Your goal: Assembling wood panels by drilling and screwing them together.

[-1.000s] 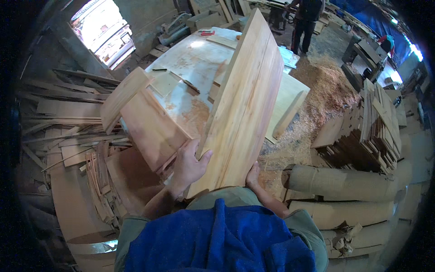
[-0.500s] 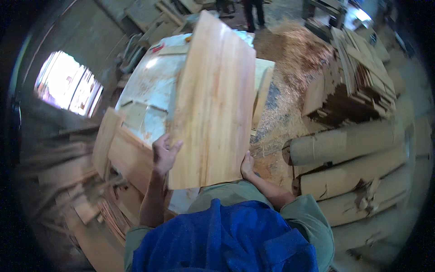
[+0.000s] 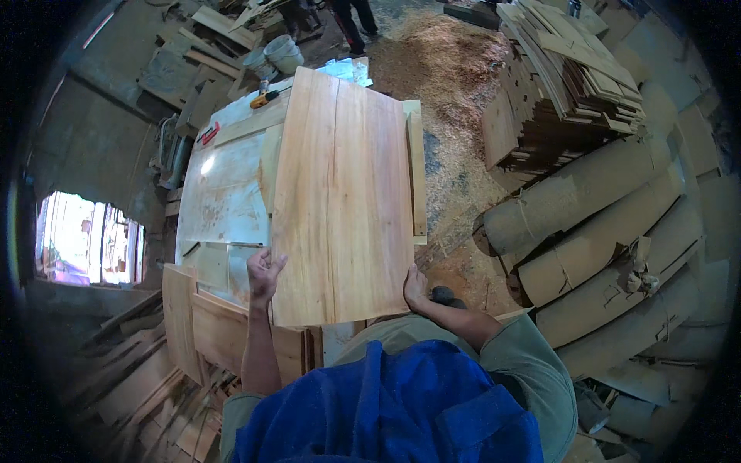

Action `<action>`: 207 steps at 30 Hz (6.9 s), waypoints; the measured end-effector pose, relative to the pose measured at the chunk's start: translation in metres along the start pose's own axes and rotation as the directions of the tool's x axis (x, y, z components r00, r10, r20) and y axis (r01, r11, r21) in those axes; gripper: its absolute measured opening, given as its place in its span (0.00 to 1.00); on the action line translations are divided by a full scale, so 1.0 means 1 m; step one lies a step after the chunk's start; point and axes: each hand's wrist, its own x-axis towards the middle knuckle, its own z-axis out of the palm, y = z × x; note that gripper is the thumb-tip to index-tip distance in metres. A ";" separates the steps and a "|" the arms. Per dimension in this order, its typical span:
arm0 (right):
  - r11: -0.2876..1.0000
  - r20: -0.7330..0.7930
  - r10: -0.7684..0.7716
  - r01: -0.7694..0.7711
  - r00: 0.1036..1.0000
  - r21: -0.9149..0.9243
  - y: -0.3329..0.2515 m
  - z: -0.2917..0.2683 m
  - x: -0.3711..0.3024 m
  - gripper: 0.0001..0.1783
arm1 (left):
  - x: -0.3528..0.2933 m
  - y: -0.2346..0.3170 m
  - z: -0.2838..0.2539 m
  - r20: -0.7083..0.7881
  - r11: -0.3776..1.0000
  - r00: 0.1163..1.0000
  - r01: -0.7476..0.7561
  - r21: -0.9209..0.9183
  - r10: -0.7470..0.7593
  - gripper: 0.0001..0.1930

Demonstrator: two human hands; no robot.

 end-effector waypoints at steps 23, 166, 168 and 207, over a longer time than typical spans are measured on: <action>0.862 0.022 0.145 -0.137 0.989 0.488 0.010 0.008 -0.022 0.30 | -0.002 -0.085 -0.025 0.167 0.993 0.980 0.114 -0.010 -0.111 0.21; 0.201 0.773 -0.009 0.759 0.634 -0.620 -0.345 -0.088 0.507 0.42 | -0.098 0.012 0.414 -0.584 0.152 -0.391 0.725 -0.671 -0.711 0.31; 0.199 0.793 0.016 0.776 0.609 -0.599 -0.340 -0.084 0.516 0.42 | -0.086 0.028 0.415 -0.599 0.218 -0.386 0.684 -0.696 -0.702 0.30; 0.535 0.786 0.057 0.645 0.616 -0.545 -0.365 -0.111 0.589 0.34 | -0.032 -0.023 0.462 -0.523 0.345 -0.295 0.487 -0.802 -0.800 0.21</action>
